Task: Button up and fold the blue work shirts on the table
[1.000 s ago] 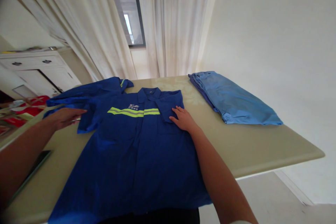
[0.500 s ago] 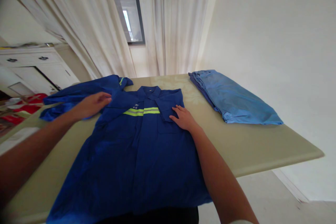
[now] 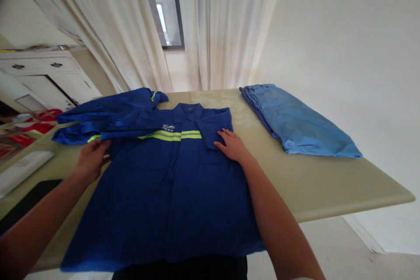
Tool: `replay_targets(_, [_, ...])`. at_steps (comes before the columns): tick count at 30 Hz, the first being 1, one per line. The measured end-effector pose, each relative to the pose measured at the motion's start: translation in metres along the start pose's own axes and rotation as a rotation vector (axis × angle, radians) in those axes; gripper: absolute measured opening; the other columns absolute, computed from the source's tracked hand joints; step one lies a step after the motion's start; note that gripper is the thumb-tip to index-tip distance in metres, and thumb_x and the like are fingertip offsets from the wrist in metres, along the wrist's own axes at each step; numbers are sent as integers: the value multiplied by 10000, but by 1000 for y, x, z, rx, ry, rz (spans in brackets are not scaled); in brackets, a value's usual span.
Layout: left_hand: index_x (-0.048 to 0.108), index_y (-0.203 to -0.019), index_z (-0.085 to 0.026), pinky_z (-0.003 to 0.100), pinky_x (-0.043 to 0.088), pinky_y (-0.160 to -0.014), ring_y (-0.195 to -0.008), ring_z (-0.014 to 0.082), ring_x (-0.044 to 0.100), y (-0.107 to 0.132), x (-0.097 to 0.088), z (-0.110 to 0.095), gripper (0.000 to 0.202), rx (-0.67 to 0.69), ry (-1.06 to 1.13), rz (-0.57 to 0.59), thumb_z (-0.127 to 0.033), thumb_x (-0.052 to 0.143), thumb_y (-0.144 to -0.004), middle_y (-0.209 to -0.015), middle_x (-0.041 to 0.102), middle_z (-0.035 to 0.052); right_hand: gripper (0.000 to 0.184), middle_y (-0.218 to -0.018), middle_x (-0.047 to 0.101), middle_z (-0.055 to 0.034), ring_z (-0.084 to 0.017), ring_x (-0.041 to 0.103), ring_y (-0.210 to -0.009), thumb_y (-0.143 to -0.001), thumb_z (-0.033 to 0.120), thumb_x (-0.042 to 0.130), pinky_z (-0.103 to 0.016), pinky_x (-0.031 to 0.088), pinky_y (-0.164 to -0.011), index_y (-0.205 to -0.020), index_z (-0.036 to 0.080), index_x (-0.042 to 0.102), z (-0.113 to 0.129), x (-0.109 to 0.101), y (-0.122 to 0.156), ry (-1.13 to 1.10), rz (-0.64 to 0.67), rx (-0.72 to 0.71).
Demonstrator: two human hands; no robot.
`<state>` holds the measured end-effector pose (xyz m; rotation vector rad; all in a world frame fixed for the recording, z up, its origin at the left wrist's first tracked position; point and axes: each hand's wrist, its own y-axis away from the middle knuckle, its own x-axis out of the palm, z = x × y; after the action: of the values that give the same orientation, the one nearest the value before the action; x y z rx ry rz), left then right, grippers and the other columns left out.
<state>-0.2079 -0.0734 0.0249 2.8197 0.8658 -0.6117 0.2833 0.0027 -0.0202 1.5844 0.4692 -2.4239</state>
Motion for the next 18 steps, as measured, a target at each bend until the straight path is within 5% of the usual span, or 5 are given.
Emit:
replay_targets(4, [582,-1082,-264,317,603,-684,-780,181,705,14,1,5,292,-246,317,-54,-324,691,-818,-1020,715,40,698,-1656,451,-177,-344,428,-1543,-1033,607,499,-526,330,-1292,-1561,154,549,3,-2,0,17,10,2])
replay_targets(8, [599,-1237,-280,388,637,-748,-891,253,730,30,3,9,565,-9,138,78,-366,806,-718,-1140,724,72,697,-1652,455,-174,-353,428,-1542,-1030,609,497,-548,334,-1286,-1559,159,553,3,-2,-1,26,13,15])
replay_targets(11, [678,-1135,-260,425,621,-824,-916,278,705,28,-3,11,420,308,-152,45,-430,700,-751,-1010,711,67,697,-1645,467,-171,-349,431,-1540,-1031,607,493,-550,331,-1286,-1563,161,549,2,-1,-1,26,8,9])
replay_targets(14, [746,-962,-275,437,577,-920,-946,286,677,13,-15,9,282,603,-466,305,-355,600,-734,-992,705,75,689,-1646,467,-167,-348,432,-1540,-1031,606,489,-554,341,-1280,-1565,173,545,1,0,-1,15,0,-6])
replay_targets(18, [728,-904,-276,441,558,-867,-845,295,662,-11,-30,5,304,635,-754,507,-265,543,-663,-884,685,73,692,-1639,473,-178,-346,439,-1535,-1027,599,505,-536,340,-1285,-1554,152,558,2,0,-1,21,-1,-5])
